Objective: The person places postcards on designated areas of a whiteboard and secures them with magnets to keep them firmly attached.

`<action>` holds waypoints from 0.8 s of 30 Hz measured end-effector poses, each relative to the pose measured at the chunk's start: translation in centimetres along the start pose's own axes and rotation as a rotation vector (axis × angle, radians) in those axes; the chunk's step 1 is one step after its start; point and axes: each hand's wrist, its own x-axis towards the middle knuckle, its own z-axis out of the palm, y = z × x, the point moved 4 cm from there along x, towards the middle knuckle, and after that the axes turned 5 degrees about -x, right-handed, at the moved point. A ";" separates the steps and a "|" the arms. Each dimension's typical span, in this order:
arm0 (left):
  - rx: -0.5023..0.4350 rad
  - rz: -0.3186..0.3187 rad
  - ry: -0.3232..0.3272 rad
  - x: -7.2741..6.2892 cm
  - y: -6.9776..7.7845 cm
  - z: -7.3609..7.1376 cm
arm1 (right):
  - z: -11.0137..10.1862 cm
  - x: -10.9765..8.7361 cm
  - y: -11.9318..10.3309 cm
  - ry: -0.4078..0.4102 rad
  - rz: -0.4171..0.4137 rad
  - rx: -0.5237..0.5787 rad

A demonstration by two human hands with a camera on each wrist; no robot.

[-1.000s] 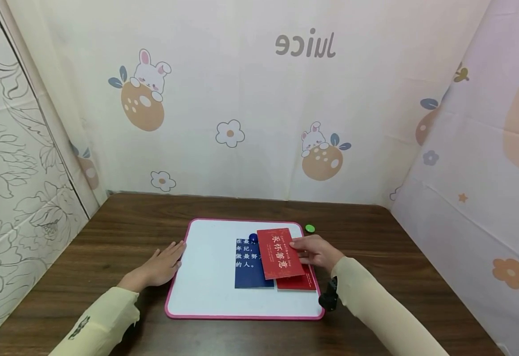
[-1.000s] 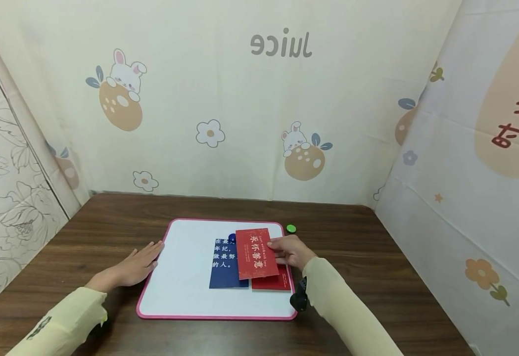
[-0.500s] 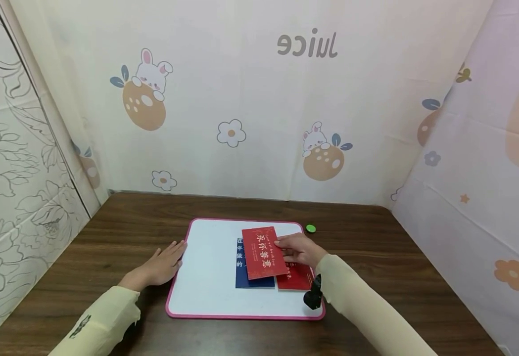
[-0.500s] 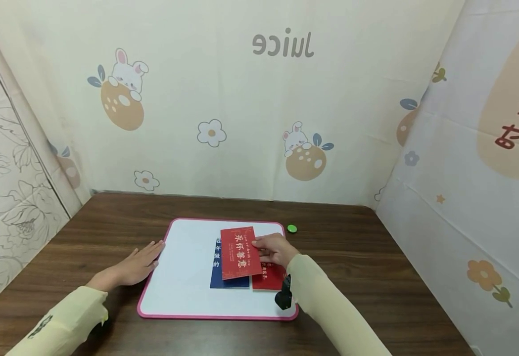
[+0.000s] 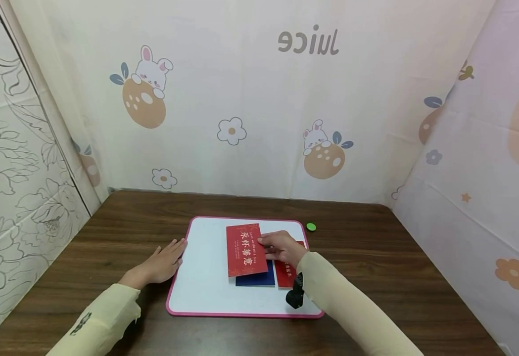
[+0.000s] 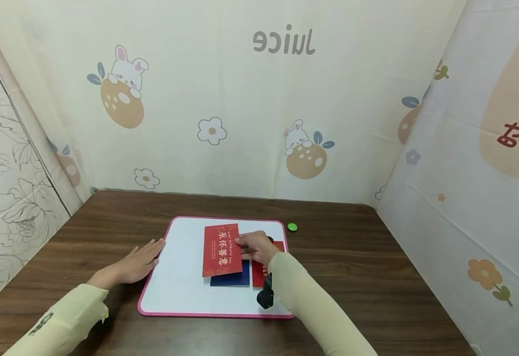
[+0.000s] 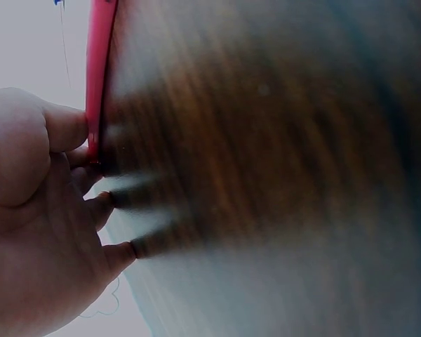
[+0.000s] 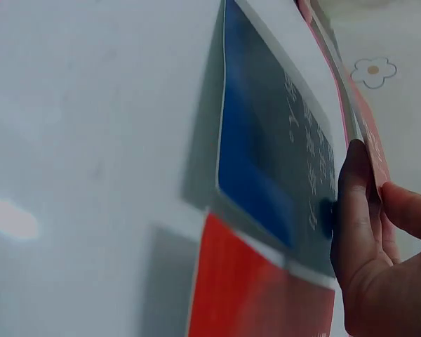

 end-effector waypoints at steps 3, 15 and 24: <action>-0.002 -0.003 0.002 0.0 0.0 0.0 | 0.8 0.0 -0.2 0.006 -0.002 0.005; 0.001 0.000 0.011 0.0 0.0 -0.1 | 3.3 -0.2 -0.4 0.005 -0.035 0.007; -0.007 -0.031 0.004 -0.1 0.0 0.2 | 4.8 -0.4 -0.3 -0.030 -0.061 0.015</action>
